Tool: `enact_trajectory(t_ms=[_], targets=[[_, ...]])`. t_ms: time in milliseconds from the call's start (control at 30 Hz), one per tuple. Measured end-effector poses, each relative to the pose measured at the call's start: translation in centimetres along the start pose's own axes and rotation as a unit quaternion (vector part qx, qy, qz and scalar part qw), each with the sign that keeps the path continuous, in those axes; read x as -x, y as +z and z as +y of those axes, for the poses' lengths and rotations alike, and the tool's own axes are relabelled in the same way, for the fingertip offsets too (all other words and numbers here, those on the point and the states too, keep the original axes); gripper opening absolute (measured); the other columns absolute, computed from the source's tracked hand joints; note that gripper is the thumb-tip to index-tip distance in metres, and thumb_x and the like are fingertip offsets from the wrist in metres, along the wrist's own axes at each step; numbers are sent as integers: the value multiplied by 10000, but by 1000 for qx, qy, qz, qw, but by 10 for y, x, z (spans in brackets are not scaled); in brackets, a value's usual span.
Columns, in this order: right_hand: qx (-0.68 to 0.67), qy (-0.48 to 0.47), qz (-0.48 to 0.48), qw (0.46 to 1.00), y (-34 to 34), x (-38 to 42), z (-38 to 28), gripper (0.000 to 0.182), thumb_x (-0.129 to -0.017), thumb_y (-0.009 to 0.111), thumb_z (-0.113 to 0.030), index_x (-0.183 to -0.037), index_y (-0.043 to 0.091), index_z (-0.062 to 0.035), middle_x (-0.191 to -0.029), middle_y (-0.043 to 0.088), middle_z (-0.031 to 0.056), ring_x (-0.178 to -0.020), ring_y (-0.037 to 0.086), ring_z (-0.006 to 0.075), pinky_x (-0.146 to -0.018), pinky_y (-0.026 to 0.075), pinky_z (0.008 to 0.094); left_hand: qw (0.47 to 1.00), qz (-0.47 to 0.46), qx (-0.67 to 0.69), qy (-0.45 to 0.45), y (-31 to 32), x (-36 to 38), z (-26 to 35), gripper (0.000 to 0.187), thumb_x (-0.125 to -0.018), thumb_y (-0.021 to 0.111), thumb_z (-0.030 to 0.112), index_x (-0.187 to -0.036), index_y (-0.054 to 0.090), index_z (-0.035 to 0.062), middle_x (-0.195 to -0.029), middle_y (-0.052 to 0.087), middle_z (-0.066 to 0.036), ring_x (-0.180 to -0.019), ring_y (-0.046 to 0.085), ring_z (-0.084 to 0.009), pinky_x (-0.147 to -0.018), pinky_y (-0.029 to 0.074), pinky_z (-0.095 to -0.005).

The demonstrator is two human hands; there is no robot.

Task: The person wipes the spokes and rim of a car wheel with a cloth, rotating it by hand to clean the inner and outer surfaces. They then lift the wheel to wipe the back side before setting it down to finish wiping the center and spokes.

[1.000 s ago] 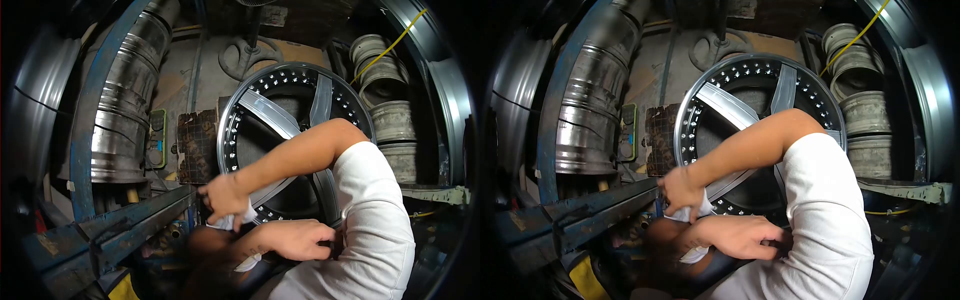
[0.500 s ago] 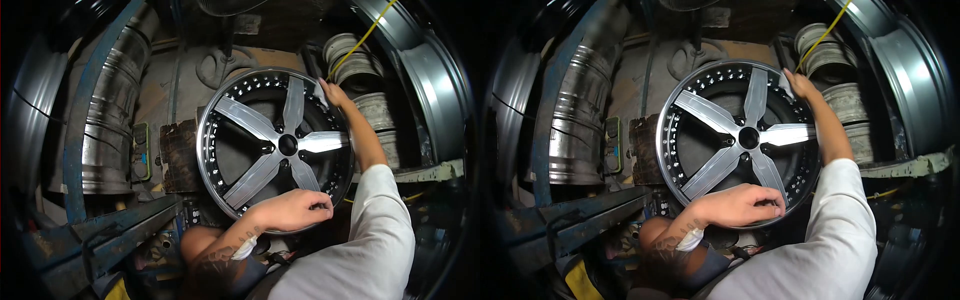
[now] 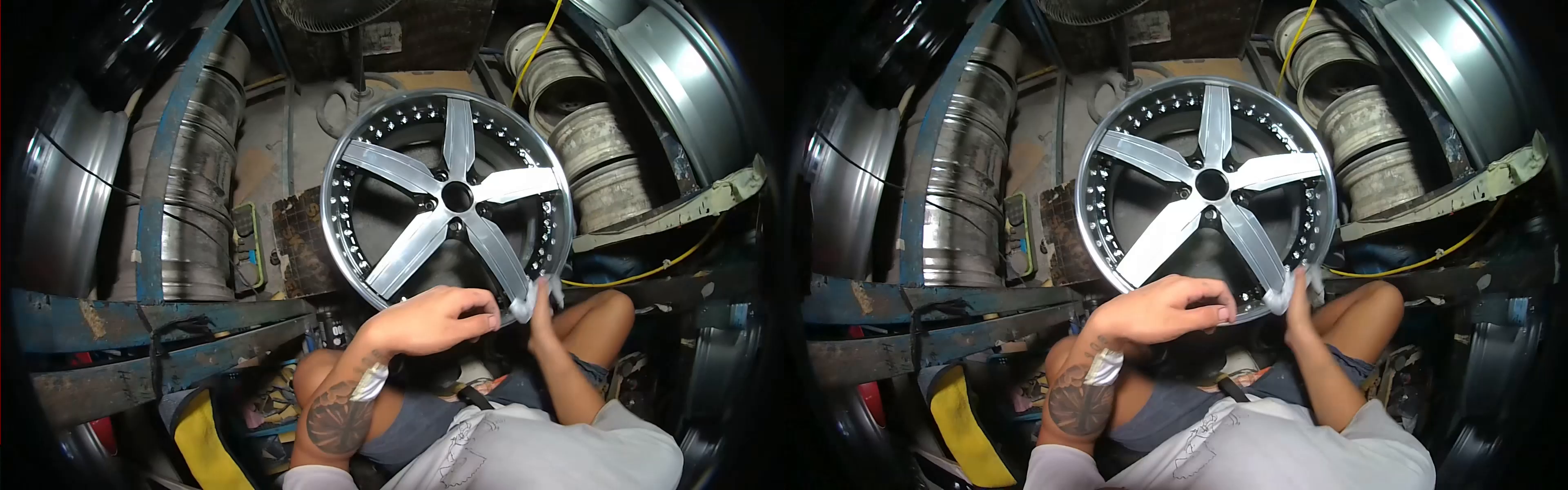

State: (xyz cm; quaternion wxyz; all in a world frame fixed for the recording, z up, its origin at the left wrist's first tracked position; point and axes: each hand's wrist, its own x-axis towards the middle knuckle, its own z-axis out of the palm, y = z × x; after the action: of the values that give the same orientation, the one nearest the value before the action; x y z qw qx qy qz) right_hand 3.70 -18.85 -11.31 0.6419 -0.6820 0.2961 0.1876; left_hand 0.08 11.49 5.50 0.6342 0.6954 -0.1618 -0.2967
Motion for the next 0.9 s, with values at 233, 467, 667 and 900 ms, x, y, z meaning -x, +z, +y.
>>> enact_trajectory(t_ms=[233,467,667,900], targets=[[-25,-22,-209,977,146,78,115,649,-1068,177,-573,-1044,599,-80,-925,635,38,-848,614,198,-866,489,337,998,9,63,1,-36,83,-10,239,-1026,543,203,-1069,653,-4,-967,674,-62,-878,620,-124,-797,508,-282],[-110,37,-329,937,349,99,83,789,-1039,216,-640,-1404,475,9,-1323,557,116,-1236,491,233,-1104,336,324,780,556,245,150,-72,97,-29,206,-1036,484,225,-1014,570,38,-799,562,-24,-708,539,-99,-645,436,-232],[138,-29,-323,936,129,94,91,717,-1077,175,-544,-1305,570,8,-1291,588,157,-1241,511,246,-1111,328,334,750,659,-44,42,-80,111,-51,151,-1011,533,158,-974,605,30,-760,553,5,-696,498,-70,-641,410,-240],[238,-143,0,961,-43,-17,-22,503,-1033,449,-543,-965,646,-85,-852,613,36,-808,555,154,-730,465,328,788,581,-207,-10,-34,105,-8,111,-927,571,64,-901,640,-19,-759,620,-116,-668,594,-191,-627,460,-313]])
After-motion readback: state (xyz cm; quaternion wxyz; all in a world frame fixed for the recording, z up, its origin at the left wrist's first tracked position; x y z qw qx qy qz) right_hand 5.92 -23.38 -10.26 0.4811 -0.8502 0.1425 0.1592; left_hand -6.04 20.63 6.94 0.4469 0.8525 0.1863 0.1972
